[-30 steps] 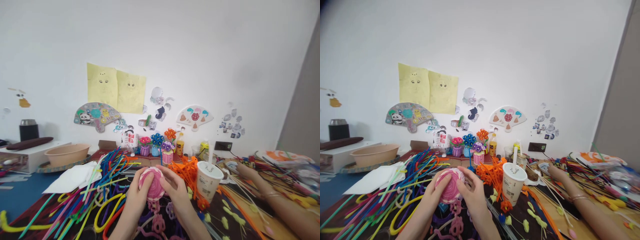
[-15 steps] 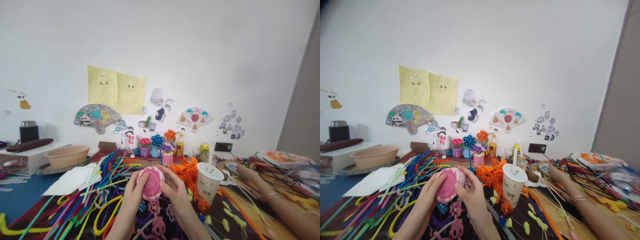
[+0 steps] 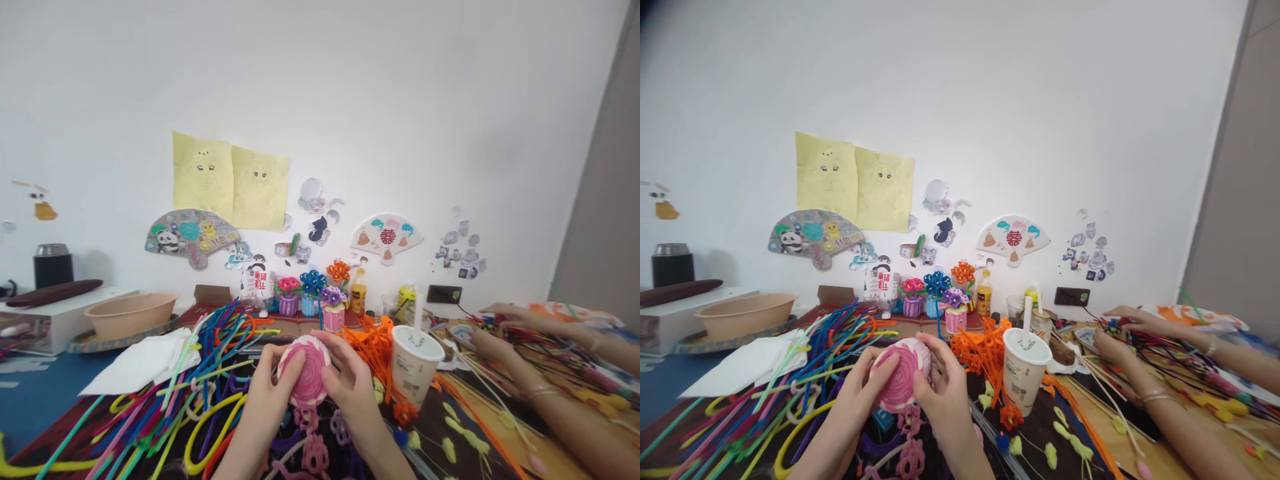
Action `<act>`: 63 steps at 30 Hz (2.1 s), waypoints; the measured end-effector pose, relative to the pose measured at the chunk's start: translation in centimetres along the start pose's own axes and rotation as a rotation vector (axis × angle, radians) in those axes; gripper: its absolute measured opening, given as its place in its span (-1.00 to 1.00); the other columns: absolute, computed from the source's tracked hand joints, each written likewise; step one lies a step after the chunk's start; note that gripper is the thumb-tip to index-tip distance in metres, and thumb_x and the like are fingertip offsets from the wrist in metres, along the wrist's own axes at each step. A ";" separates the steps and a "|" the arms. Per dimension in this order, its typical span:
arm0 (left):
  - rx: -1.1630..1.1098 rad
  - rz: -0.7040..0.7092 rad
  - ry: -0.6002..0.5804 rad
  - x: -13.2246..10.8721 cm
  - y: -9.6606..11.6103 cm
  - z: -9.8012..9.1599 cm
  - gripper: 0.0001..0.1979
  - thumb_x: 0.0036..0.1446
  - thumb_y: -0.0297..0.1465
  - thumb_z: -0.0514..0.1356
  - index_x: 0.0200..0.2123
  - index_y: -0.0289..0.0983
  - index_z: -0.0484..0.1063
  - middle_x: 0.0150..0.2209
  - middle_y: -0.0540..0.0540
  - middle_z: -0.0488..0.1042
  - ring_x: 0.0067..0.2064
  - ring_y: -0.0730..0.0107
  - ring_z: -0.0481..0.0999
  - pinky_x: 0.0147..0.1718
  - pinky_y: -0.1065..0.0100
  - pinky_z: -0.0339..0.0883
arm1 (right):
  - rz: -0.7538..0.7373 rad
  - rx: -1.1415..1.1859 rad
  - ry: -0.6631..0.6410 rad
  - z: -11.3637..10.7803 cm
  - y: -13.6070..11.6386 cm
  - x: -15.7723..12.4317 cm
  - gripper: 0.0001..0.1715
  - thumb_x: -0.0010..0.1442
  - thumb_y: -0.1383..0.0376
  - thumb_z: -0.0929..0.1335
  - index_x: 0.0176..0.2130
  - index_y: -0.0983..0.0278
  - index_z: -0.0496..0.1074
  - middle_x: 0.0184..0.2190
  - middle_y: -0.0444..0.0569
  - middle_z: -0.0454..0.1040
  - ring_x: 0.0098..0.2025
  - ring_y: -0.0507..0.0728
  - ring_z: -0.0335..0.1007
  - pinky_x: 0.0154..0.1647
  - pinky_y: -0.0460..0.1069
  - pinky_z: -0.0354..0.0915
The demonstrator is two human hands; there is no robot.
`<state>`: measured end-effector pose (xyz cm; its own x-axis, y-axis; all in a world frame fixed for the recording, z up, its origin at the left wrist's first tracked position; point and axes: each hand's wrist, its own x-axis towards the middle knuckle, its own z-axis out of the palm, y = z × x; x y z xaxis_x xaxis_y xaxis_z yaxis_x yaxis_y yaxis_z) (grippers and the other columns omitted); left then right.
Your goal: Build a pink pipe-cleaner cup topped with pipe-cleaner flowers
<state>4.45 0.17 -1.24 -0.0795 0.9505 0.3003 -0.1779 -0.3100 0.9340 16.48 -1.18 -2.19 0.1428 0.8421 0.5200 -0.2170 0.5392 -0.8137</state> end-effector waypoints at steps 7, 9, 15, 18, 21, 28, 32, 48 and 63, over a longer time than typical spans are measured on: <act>0.082 0.044 0.043 -0.1 0.2 0.2 -0.57 -0.19 -0.03 0.31 -0.40 -0.25 0.37 -0.44 -0.03 0.48 -0.35 0.21 0.50 -0.31 0.27 0.35 | 0.021 -0.028 -0.033 0.0 0.4 -0.2 -0.56 0.03 0.27 0.42 -0.05 0.26 0.43 0.06 0.13 0.44 0.13 0.34 0.32 0.18 0.22 0.21; 0.111 0.045 0.042 0.0 0.2 0.1 -0.57 -0.18 -0.04 0.31 -0.38 -0.25 0.37 -0.41 -0.05 0.50 -0.33 0.18 0.51 -0.29 0.24 0.35 | 0.025 -0.024 -0.034 0.1 0.4 -0.2 -0.57 0.02 0.26 0.43 -0.07 0.26 0.44 0.06 0.15 0.43 0.14 0.36 0.31 0.19 0.24 0.19; 0.186 0.016 -0.003 0.0 0.2 -0.2 -0.57 -0.14 -0.04 0.29 -0.33 -0.25 0.35 -0.37 -0.11 0.54 -0.29 0.11 0.53 -0.28 0.20 0.36 | -0.006 -0.017 -0.007 0.3 0.2 -0.2 -0.64 0.04 0.23 0.44 -0.12 0.25 0.48 0.01 0.11 0.47 0.11 0.32 0.34 0.18 0.19 0.21; 0.210 0.025 -0.024 -0.2 0.1 -0.3 -0.56 -0.10 -0.03 0.26 -0.30 -0.25 0.33 -0.35 -0.12 0.53 -0.29 0.12 0.54 -0.29 0.21 0.36 | 0.008 -0.019 0.012 0.4 0.1 -0.3 -0.66 0.06 0.20 0.43 -0.13 0.24 0.49 0.00 0.10 0.48 0.08 0.29 0.38 0.15 0.15 0.24; 0.195 0.036 -0.063 -0.3 -0.1 -0.2 -0.57 -0.03 -0.02 0.21 -0.28 -0.26 0.32 -0.34 -0.12 0.52 -0.27 0.15 0.53 -0.27 0.24 0.35 | 0.029 -0.016 0.033 0.3 0.0 -0.2 -0.68 0.06 0.18 0.43 -0.16 0.25 0.50 -0.05 0.09 0.52 0.03 0.28 0.42 0.11 0.13 0.27; 0.129 0.002 -0.067 -0.2 -0.3 -0.4 -0.61 -0.06 -0.05 0.25 -0.36 -0.24 0.34 -0.40 -0.03 0.48 -0.31 0.26 0.47 -0.29 0.33 0.28 | 0.062 0.006 0.056 0.4 0.0 -0.2 -0.65 0.04 0.14 0.45 -0.18 0.25 0.51 -0.14 0.06 0.55 -0.06 0.26 0.45 0.06 0.12 0.29; 0.030 -0.046 -0.010 0.0 -0.3 -0.5 -0.62 -0.10 -0.04 0.28 -0.44 -0.23 0.34 -0.49 0.06 0.42 -0.39 0.35 0.42 -0.37 0.40 0.25 | 0.105 0.038 -0.059 0.1 -0.1 -0.2 -0.49 0.00 0.12 0.47 -0.07 0.27 0.46 0.00 0.12 0.48 0.05 0.31 0.38 0.13 0.17 0.22; 0.101 0.157 -0.182 0.4 0.2 -0.9 -0.56 0.11 -0.03 0.11 -0.18 -0.27 0.48 -0.23 -0.11 0.56 -0.24 0.23 0.50 -0.26 0.33 0.36 | 0.050 0.176 0.056 -0.7 0.8 0.1 -0.19 -0.06 0.05 0.51 0.09 0.25 0.26 0.07 0.14 0.44 0.12 0.30 0.33 0.11 0.14 0.25; 0.361 0.721 -0.066 -1.1 2.0 -1.8 -0.77 0.23 -0.34 0.09 -0.07 -0.01 0.40 0.01 0.00 0.34 0.07 0.28 0.31 0.01 0.31 0.18 | 0.180 0.490 -0.089 -0.6 -0.7 -0.7 -0.27 -0.20 0.11 0.55 -0.03 0.23 0.42 -0.14 0.05 0.55 -0.06 0.29 0.42 -0.01 0.15 0.30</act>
<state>2.43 -1.56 -0.09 0.0069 0.5218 0.8530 0.2239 -0.8322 0.5073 17.07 -2.10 -2.12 -0.0159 0.9073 0.4202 -0.6593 0.3064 -0.6866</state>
